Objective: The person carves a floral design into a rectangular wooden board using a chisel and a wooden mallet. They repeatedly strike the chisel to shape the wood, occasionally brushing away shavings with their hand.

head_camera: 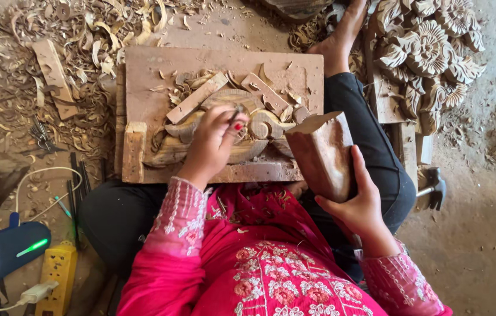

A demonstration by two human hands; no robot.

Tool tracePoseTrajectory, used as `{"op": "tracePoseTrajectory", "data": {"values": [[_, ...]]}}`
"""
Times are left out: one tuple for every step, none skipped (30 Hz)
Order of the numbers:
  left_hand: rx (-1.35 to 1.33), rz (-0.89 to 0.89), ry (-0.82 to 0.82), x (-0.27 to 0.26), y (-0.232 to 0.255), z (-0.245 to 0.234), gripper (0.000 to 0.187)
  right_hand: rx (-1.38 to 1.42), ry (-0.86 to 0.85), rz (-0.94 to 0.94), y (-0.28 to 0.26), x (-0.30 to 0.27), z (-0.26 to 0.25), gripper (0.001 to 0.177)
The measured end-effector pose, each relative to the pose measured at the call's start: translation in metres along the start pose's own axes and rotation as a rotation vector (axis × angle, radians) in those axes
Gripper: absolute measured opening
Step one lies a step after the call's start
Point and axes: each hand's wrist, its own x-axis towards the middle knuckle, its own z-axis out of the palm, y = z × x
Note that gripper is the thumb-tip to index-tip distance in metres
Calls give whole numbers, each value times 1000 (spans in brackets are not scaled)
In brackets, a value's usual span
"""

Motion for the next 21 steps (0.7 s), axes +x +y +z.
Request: {"op": "tracePoseTrajectory", "data": {"values": [[33,-101,-17,-3,-5,-4,16,-10,3,-6,-1,1,1,121],[65,-203,-34,-6,-9,-7,14,-20,5,-13,-1,2,1,120],[94,-304,-57,-8,-12,-8,12,-25,12,-31,-1,1,0,120],[38,-341,11,-10,-14,-9,10,-29,19,-49,-1,1,0,120],[-18,-377,80,-11,-14,-7,10,-35,27,-67,0,1,-1,120],[-75,-413,149,-11,-14,-5,9,-33,30,-45,0,0,-2,120],[-105,-390,139,-10,-13,0,9,-33,29,-25,1,1,-3,120],[-135,-366,129,-8,-12,6,9,-32,28,-5,1,0,-3,121],[-163,-342,121,-6,-12,11,9,-29,30,-11,1,1,-3,121],[-143,-312,108,-7,-10,14,10,-27,31,-17,1,1,-3,120],[-123,-281,93,-6,-8,16,11,-24,33,-23,1,2,-2,120],[-103,-250,78,-6,-8,17,12,-31,34,-25,2,2,-2,120],[-84,-228,80,-6,-7,18,12,-38,34,-23,2,1,-2,120],[-66,-207,81,-7,-7,19,13,-45,35,-21,3,0,-2,120],[-48,-184,82,-8,-7,19,13,-56,38,-31,2,0,-3,120],[-25,-172,70,-9,-7,20,13,-66,42,-42,1,0,-4,120],[-1,-161,60,-10,-7,21,14,-77,44,-53,-1,1,-5,119],[23,-150,50,-10,-7,22,14,-63,40,-69,-5,3,-7,120],[13,-131,69,-11,-7,24,13,-50,35,-85,-12,7,-9,120],[3,-112,89,-11,-8,28,13,-36,31,-101,-20,12,-12,121],[-9,-95,105,-13,-7,31,12,-2,44,-185,-30,18,-15,123]]}}
